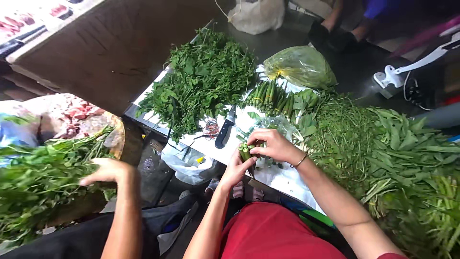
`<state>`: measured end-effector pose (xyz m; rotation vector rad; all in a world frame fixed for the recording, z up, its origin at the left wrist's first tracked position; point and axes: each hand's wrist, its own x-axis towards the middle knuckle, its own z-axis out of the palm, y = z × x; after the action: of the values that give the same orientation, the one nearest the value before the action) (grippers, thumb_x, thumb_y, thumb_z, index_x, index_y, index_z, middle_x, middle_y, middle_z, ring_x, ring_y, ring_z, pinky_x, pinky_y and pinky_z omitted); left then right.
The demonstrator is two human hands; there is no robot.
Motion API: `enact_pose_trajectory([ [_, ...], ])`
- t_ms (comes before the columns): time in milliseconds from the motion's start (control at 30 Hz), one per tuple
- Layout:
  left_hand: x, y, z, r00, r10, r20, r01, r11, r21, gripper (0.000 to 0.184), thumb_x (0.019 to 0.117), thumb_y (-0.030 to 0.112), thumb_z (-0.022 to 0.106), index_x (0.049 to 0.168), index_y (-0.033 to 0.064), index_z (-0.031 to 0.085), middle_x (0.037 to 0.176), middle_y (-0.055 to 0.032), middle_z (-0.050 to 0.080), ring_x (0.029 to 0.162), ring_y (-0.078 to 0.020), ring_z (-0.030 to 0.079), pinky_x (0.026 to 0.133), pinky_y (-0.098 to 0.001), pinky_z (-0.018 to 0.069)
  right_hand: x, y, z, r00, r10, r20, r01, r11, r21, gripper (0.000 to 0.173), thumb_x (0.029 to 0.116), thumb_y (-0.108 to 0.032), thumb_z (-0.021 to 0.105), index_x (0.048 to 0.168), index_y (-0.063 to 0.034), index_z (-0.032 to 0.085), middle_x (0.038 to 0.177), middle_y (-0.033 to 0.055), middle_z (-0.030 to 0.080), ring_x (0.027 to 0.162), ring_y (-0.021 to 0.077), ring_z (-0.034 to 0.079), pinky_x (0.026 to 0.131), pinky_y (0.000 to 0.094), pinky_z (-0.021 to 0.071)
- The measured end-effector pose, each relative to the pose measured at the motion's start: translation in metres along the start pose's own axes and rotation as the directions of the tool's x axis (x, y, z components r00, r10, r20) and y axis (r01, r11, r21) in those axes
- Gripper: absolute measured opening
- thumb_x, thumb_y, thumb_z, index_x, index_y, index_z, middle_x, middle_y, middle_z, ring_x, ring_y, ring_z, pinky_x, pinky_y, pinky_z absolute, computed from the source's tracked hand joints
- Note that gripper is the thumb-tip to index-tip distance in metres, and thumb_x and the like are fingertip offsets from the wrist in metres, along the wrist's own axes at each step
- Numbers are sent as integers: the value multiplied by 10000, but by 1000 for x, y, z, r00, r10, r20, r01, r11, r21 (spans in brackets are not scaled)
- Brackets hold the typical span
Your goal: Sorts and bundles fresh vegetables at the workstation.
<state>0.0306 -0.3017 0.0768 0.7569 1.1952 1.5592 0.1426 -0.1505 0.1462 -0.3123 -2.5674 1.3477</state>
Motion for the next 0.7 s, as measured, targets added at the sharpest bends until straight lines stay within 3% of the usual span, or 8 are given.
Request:
enact_pose_trajectory([
  [133,1,-5,2,1000,1,-9,-1,1000,-6,434,921,2,625,1318,-55,460,1119,-91,687,1026,-149,690,946,-332,572,-4,1,5,999,40,-26,-39,999,21,156,874,-61,777,1016,-4,744,1080,129,698,926,162,702,836,309,609],
  [233,4,-8,6,1000,-6,-17,7,999,49,395,921,11,628,1284,-57,487,1078,-84,697,981,-139,697,915,-323,583,-17,4,-5,998,67,-11,-66,996,64,212,898,-65,755,1097,7,730,1152,146,684,1002,182,699,889,328,606],
  [333,7,-9,9,1000,1,-5,-1,989,145,354,928,43,610,1255,-38,501,1011,-52,701,935,-126,694,866,-308,585,-56,16,-44,977,125,-174,-119,992,41,221,927,-62,711,1135,13,714,1185,149,676,1009,197,697,899,347,605],
  [400,8,-12,11,1000,1,0,-1,988,154,353,926,31,611,1257,-27,504,1007,-49,704,930,-129,697,859,-311,591,-95,29,-69,919,268,-290,-287,958,-23,159,962,-77,680,1102,-15,722,1134,124,697,969,195,709,876,371,614],
  [467,11,-16,10,1000,17,19,-19,986,167,366,912,24,613,1254,-25,493,1006,-45,703,928,-130,700,860,-317,595,-130,43,-77,833,487,-264,-528,841,-115,109,974,-69,670,1029,-10,743,1029,149,731,910,264,718,874,475,592],
  [533,16,-19,13,999,14,41,-21,984,178,357,912,16,611,1244,-25,485,995,-39,702,924,-128,700,863,-315,595,-155,60,-64,675,728,-118,-728,633,-264,144,974,-78,648,993,24,749,991,215,725,951,377,699,899,598,539],
  [633,23,-21,17,997,-6,82,-9,982,190,350,918,25,606,1241,-31,482,996,-55,702,924,-144,699,864,-323,590,-178,86,-20,330,944,-16,-889,305,-342,284,996,-133,591,1160,83,674,1197,320,654,1166,499,616,979,699,461],
  [700,26,-19,21,996,-25,89,7,979,204,353,911,32,613,1237,-21,488,994,-50,701,922,-139,697,858,-317,590,-187,94,6,253,961,-112,-944,221,-244,336,1012,-184,584,1203,83,655,1249,319,639,1203,490,605,1002,686,457],
])
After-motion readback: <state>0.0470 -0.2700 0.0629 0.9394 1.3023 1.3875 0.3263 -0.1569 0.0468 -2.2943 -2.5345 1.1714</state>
